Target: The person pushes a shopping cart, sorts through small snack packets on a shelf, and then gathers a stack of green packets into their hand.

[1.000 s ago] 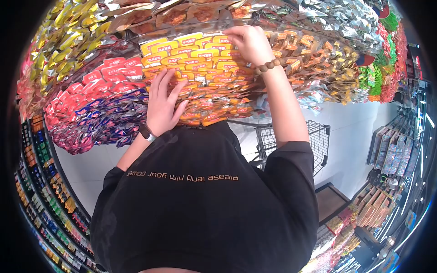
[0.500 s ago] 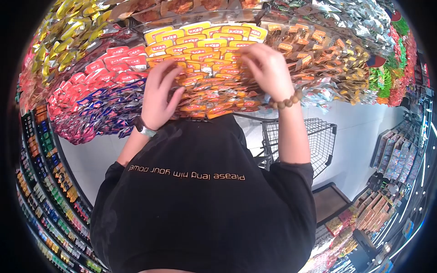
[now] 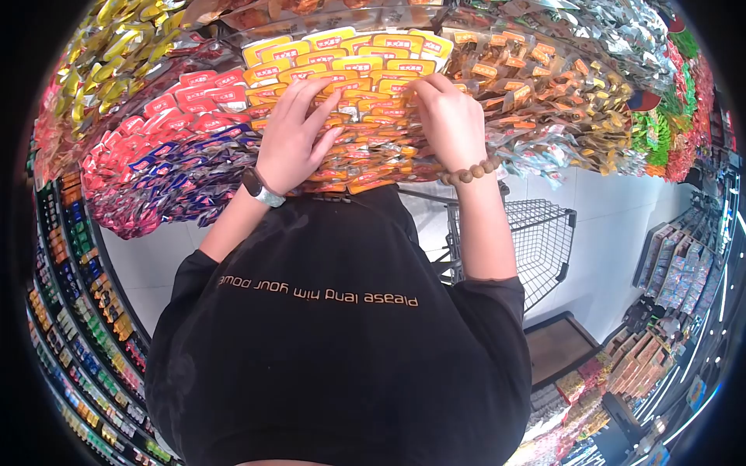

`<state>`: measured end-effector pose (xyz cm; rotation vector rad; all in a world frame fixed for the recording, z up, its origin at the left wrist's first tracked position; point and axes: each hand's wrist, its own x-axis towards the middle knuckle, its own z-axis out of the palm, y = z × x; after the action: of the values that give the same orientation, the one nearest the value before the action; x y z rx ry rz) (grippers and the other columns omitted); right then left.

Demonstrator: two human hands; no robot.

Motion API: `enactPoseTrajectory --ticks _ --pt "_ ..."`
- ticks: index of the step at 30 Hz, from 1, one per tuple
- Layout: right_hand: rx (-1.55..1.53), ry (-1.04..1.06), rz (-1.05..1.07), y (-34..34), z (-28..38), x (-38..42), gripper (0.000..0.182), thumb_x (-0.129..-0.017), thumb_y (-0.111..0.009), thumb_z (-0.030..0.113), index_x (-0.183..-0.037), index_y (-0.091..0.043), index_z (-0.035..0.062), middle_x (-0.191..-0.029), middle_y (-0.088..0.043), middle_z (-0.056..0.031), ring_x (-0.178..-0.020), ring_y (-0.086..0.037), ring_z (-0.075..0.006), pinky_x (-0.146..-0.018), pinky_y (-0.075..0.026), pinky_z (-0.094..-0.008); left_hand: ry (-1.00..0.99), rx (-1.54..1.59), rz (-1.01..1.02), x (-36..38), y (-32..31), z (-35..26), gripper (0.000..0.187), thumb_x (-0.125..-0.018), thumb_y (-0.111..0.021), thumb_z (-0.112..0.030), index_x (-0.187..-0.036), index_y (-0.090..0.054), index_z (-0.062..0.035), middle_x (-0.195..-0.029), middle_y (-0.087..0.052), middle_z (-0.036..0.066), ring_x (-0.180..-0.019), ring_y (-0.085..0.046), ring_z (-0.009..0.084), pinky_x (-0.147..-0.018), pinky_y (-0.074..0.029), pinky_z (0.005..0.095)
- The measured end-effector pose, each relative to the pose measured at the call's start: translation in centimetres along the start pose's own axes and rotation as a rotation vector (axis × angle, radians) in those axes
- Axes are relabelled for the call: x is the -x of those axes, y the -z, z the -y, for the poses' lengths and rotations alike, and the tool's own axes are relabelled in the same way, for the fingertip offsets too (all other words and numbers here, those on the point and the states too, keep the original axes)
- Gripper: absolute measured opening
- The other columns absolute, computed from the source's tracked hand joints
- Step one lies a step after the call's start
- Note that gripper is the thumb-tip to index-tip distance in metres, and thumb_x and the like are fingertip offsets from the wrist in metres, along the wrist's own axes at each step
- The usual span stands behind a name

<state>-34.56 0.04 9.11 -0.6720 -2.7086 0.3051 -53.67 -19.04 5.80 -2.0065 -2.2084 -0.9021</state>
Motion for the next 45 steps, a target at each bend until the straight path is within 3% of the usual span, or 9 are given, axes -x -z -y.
enactPoseTrajectory --ticks 3,6,9,15,21,25,30,33,45 --pt "0.011 -0.038 0.071 0.1 -0.2 -0.4 0.013 -0.092 -0.071 0.008 -0.104 -0.075 0.009 -0.102 -0.072 -0.0071 -0.088 -0.072 -0.0331 -0.073 -0.058 -0.0425 -0.008 -0.008 -0.003 0.2 0.0 0.2 0.053 -0.089 -0.076 -0.02 -0.14 -0.062 -0.0078 -0.148 -0.052 0.014 -0.139 -0.047 0.0371 -0.116 -0.04 0.0486" --pt "-0.006 -0.007 0.066 -0.1 -0.6 -0.7 0.012 -0.091 -0.072 0.008 -0.102 -0.075 0.009 -0.102 -0.072 -0.0068 -0.086 -0.072 -0.033 -0.072 -0.057 -0.0421 -0.008 -0.003 -0.005 0.3 -0.3 0.4 0.053 -0.089 -0.076 -0.019 -0.139 -0.062 -0.0083 -0.148 -0.051 0.015 -0.14 -0.047 0.0376 -0.117 -0.04 0.0487" --pt "-0.019 0.048 0.013 -0.3 -0.7 -0.9 0.006 -0.088 -0.07 0.011 -0.09 -0.075 0.012 -0.089 -0.07 -0.0043 -0.079 -0.072 -0.0299 -0.068 -0.057 -0.0421 0.013 0.033 -0.01 0.4 -0.1 0.3 0.053 -0.088 -0.077 -0.017 -0.139 -0.062 -0.0078 -0.149 -0.051 0.015 -0.14 -0.047 0.0384 -0.117 -0.04 0.0487" --pt "-0.024 0.051 0.024 -0.2 -0.6 -1.1 0.005 -0.088 -0.07 0.011 -0.089 -0.075 0.0118 -0.086 -0.07 -0.0049 -0.08 -0.071 -0.0298 -0.068 -0.057 -0.0413 0.069 0.129 -0.082 2.0 1.9 0.3 0.045 -0.088 -0.074 -0.008 -0.132 -0.065 -0.0033 -0.141 -0.057 0.017 -0.133 -0.053 0.0394 -0.111 -0.044 0.0475" --pt "-0.02 0.101 0.051 -0.4 -1.0 -1.2 0.005 -0.087 -0.072 0.011 -0.09 -0.075 0.0111 -0.09 -0.072 -0.0045 -0.083 -0.072 -0.029 -0.069 -0.058 -0.0418 0.112 0.124 -0.064 4.2 2.6 0.1 0.033 -0.087 -0.074 -0.007 -0.119 -0.069 -0.0014 -0.129 -0.062 0.014 -0.125 -0.058 0.038 -0.104 -0.048 0.0487" --pt "-0.196 0.049 -0.019 0.6 -0.3 -0.6 0.014 -0.089 -0.075 0.005 -0.103 -0.075 0.0061 -0.096 -0.073 -0.0102 -0.08 -0.072 -0.03 -0.07 -0.056 -0.0387 0.08 0.112 -0.068 4.8 2.3 0.5 0.032 -0.086 -0.075 -0.007 -0.117 -0.07 -0.0023 -0.13 -0.063 0.014 -0.127 -0.057 0.0382 -0.105 -0.048 0.0492" --pt "-0.436 0.206 0.13 0.7 1.9 2.5 0.01 -0.091 -0.075 0.006 -0.101 -0.073 0.0021 -0.093 -0.072 -0.0106 -0.073 -0.068 -0.0258 -0.064 -0.054 -0.0339 0.108 0.108 -0.088 5.3 2.5 0.4 0.027 -0.084 -0.077 -0.004 -0.11 -0.072 -0.0033 -0.134 -0.062 0.016 -0.131 -0.056 0.0404 -0.108 -0.047 0.0504" --pt "-0.433 0.16 0.191 -0.1 3.9 4.5 0.012 -0.09 -0.076 0.006 -0.102 -0.075 0.0048 -0.091 -0.071 -0.0093 -0.075 -0.069 -0.0263 -0.066 -0.055 -0.0352 0.137 0.088 -0.108 6.0 2.9 0.6 0.024 -0.082 -0.079 -0.003 -0.105 -0.073 -0.0043 -0.136 -0.061 0.015 -0.133 -0.055 0.0415 -0.109 -0.046 0.0508" --pt "-0.209 0.185 0.112 -2.0 6.1 4.4 0.01 -0.088 -0.078 0.013 -0.097 -0.076 0.0094 -0.081 -0.064 -0.0044 -0.072 -0.068 -0.0262 -0.062 -0.055 -0.0387 0.109 0.119 -0.082 7.0 3.4 0.4 0.014 -0.079 -0.083 -0.011 -0.087 -0.073 -0.005 -0.132 -0.064 0.013 -0.133 -0.054 0.0373 -0.107 -0.046 0.0505"
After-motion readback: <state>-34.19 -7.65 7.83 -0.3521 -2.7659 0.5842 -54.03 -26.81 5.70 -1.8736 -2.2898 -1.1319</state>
